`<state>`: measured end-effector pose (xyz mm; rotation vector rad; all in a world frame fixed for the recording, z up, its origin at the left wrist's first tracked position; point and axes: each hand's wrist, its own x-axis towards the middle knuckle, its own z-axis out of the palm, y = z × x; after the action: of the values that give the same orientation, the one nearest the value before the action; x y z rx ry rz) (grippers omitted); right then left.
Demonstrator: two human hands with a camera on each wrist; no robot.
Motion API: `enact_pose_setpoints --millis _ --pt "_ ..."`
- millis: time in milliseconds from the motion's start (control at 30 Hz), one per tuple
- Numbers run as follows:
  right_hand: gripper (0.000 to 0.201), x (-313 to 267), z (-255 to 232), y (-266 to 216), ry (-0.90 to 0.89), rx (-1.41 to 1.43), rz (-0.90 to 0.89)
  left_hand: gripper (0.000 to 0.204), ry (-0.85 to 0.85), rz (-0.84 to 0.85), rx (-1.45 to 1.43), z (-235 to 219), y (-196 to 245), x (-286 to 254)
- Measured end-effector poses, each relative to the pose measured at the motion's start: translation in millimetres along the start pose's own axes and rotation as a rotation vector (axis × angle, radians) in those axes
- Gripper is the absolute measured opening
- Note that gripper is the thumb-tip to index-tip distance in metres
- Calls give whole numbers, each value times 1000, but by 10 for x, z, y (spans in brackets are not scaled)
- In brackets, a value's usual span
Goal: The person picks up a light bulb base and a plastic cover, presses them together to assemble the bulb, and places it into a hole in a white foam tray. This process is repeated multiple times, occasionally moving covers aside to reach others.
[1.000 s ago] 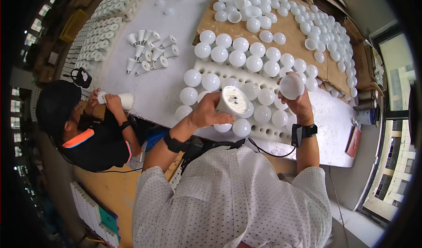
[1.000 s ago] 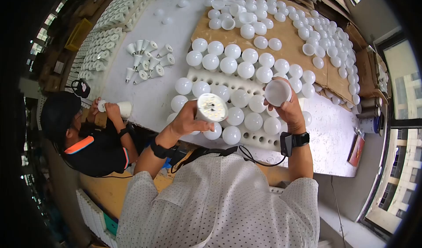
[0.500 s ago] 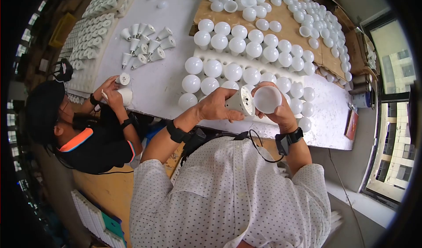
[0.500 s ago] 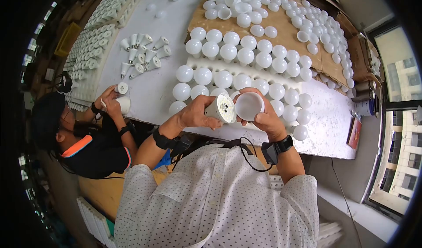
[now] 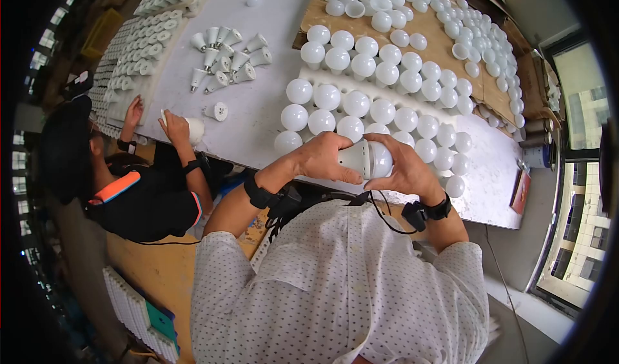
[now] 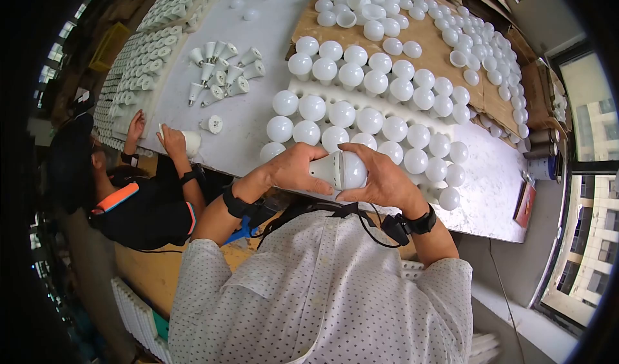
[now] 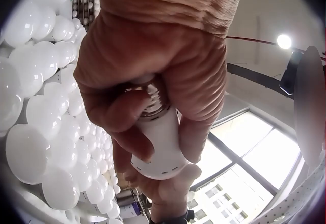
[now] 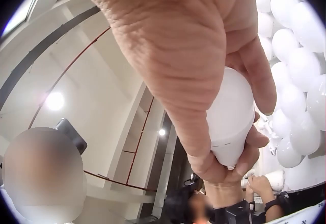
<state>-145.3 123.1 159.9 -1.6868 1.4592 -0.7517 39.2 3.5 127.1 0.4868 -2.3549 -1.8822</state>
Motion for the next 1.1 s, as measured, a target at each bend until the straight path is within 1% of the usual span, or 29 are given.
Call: enact_pose_setpoints --millis 167,233,267,300,333,367,400,467,533,567,600,633,667,700,767,833,867,933,1100 --pt "80 -5 45 7 -14 -106 -36 53 0 -12 29 21 -6 1" --pt "79 26 39 4 -21 -157 -57 59 -45 -72 48 22 -21 18" --pt "77 31 50 4 -15 -180 -58 57 -13 -13 69 43 -22 23" --pt "75 16 75 0 -13 -196 -51 57 -12 -16 67 53 -14 22" --pt "71 25 75 -8 -3 -180 -56 56 -15 -20 139 43 16 30" --pt "71 35 76 -20 -3 -177 -54 55 -23 -26 208 38 49 35" --pt "70 21 97 -37 27 -188 -29 55 -33 -36 197 68 61 21" --pt "69 47 122 -34 60 -199 -6 55 32 56 201 68 75 40" --pt "66 45 169 -13 196 -174 -174 56 45 63 193 113 12 56" --pt "66 54 192 45 198 -170 -173 57 70 78 192 117 19 72" --pt "64 55 236 130 244 -159 -247 57 67 73 192 130 50 82" --pt "62 53 263 180 289 -147 -321 58 63 35 272 148 105 92" --pt "62 61 249 180 287 -141 -321 59 61 -3 353 150 150 101" --pt "60 45 241 162 286 -130 -304 59 59 -15 347 166 156 94" --pt "59 46 253 176 291 -115 -281 59 81 16 282 164 150 115" --pt "57 38 256 212 318 -74 -332 58 71 12 271 180 142 135" --pt "57 32 256 238 321 -73 -324 57 70 13 263 188 139 148" --pt "57 25 280 292 322 -32 -422 55 59 27 261 201 123 153" --pt "53 -44 323 336 345 5 -458 51 34 20 259 286 114 172"
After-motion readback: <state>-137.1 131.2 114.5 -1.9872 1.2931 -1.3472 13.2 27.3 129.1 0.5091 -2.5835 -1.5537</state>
